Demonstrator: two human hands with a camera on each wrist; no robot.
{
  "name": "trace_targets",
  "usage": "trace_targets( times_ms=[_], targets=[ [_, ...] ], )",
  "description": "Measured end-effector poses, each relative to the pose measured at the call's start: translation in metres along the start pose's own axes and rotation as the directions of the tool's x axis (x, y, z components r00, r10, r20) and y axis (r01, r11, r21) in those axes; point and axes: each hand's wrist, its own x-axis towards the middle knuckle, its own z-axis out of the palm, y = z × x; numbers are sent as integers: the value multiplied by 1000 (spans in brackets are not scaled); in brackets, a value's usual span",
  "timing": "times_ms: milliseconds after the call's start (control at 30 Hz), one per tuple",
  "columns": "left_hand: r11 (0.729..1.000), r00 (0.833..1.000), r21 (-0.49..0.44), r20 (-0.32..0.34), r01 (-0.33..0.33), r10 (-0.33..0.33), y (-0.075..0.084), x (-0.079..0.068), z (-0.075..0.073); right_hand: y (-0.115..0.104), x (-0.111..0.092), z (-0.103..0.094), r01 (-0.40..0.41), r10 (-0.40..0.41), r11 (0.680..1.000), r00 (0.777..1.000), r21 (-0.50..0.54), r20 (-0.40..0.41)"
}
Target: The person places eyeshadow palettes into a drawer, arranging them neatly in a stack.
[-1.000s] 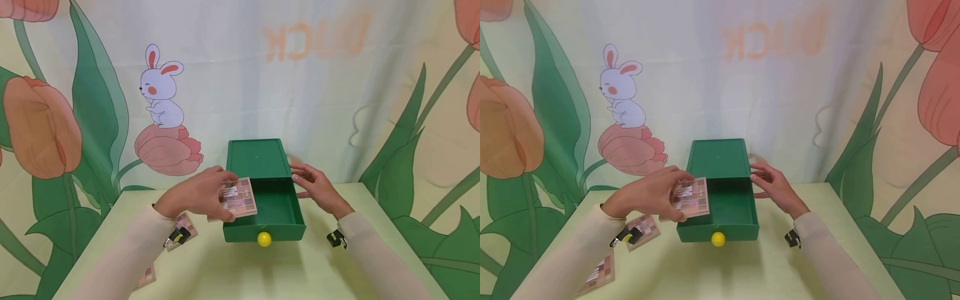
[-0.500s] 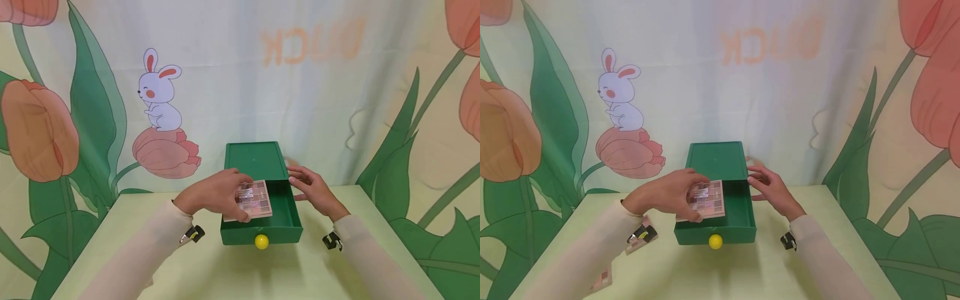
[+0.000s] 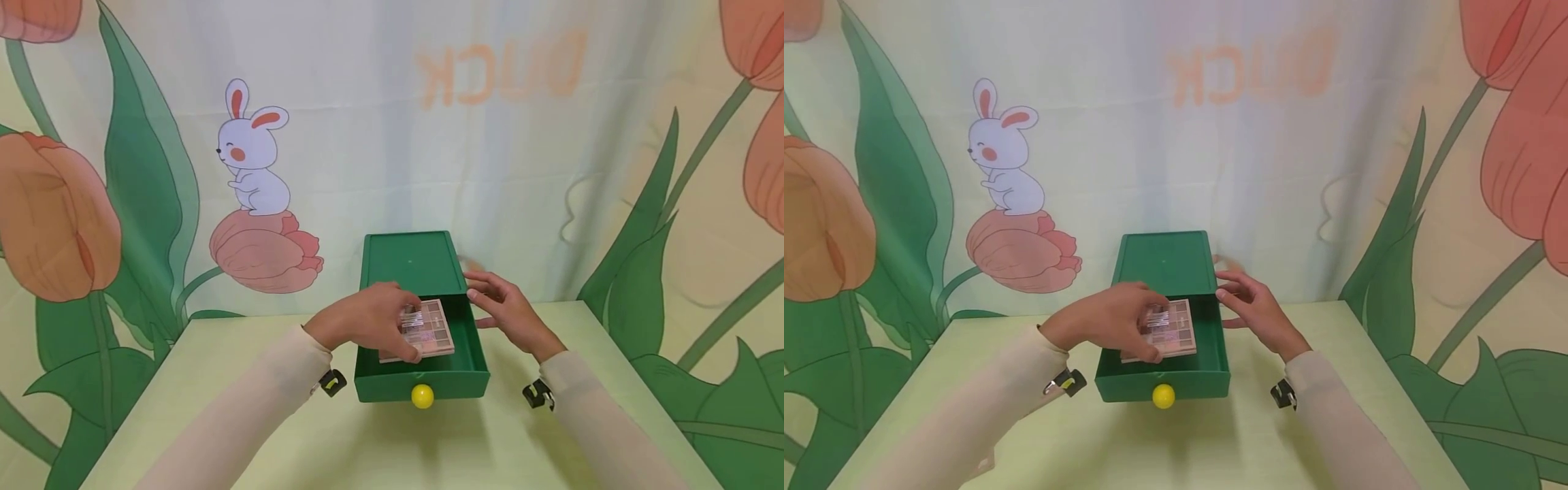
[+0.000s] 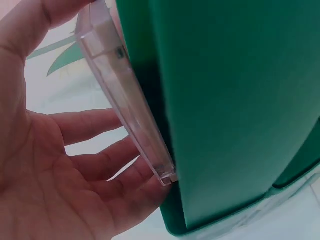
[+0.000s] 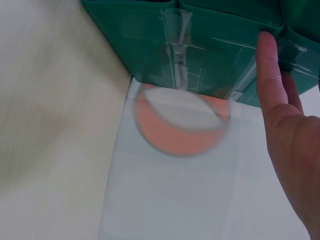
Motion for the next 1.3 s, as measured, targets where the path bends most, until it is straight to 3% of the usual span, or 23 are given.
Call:
trace_targets(
  times_ms=[500, 867, 1300],
  targets=[
    [1000, 999, -5, 47, -26, 26, 11, 13, 16, 1, 1, 0, -9, 9, 1000, 1000, 0, 5],
    [998, 994, -10, 91, -60, 60, 7, 23, 32, 3, 0, 1, -2, 2, 1000, 1000, -2, -9],
    [994, 993, 42, 60, -103, 100, 5, 28, 42, 2, -2, 2, -6, 6, 1000, 1000, -1, -16]
  ],
)
